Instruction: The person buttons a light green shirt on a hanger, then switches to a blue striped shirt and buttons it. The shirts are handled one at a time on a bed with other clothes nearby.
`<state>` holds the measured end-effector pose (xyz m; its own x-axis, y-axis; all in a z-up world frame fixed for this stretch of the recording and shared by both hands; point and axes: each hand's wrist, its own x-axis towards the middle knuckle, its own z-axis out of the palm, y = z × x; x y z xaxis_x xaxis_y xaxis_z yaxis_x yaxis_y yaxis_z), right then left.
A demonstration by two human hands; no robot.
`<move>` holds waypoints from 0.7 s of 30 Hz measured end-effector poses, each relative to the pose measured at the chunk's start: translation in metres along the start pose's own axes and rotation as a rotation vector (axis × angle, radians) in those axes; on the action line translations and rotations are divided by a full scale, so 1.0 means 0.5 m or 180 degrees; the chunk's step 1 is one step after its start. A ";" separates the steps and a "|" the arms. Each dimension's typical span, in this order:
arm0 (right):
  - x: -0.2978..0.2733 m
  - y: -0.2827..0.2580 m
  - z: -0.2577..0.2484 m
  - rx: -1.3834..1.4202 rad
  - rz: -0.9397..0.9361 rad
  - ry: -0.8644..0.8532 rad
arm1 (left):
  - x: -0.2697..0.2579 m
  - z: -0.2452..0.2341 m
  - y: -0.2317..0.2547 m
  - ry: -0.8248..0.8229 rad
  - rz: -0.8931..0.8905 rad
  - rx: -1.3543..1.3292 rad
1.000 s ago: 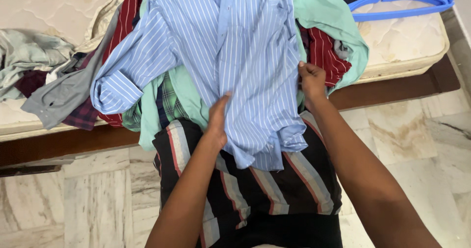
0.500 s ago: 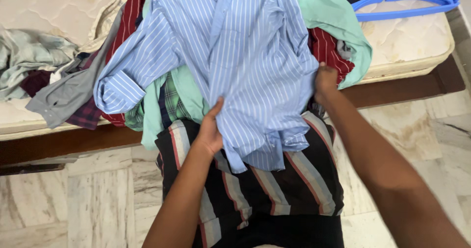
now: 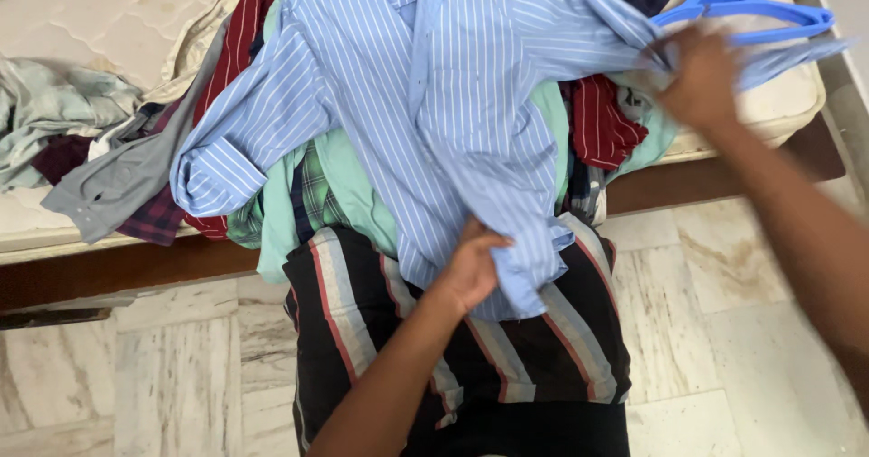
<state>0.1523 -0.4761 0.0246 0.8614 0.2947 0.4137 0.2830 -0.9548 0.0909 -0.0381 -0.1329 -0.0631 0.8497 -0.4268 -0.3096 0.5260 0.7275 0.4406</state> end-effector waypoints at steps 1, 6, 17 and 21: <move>-0.035 -0.065 -0.007 0.1473 0.0086 -0.0610 | 0.004 0.003 -0.006 -0.0100 -0.0139 0.0588; -0.225 -0.372 -0.010 0.3076 0.0753 -0.2220 | 0.033 -0.079 -0.010 -0.0857 -0.0266 0.2355; -0.270 -0.423 0.032 0.3799 0.1612 -0.0216 | 0.040 -0.258 0.116 0.1627 0.1835 0.3683; -0.261 -0.425 0.015 0.3469 0.1797 -0.0815 | 0.003 -0.248 0.105 0.1035 0.0435 0.2939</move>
<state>-0.0173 -0.3114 -0.0555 0.9984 -0.0286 -0.0479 -0.0557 -0.4576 -0.8874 -0.0138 -0.0290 -0.1450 0.9264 -0.1016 -0.3626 0.3641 -0.0044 0.9314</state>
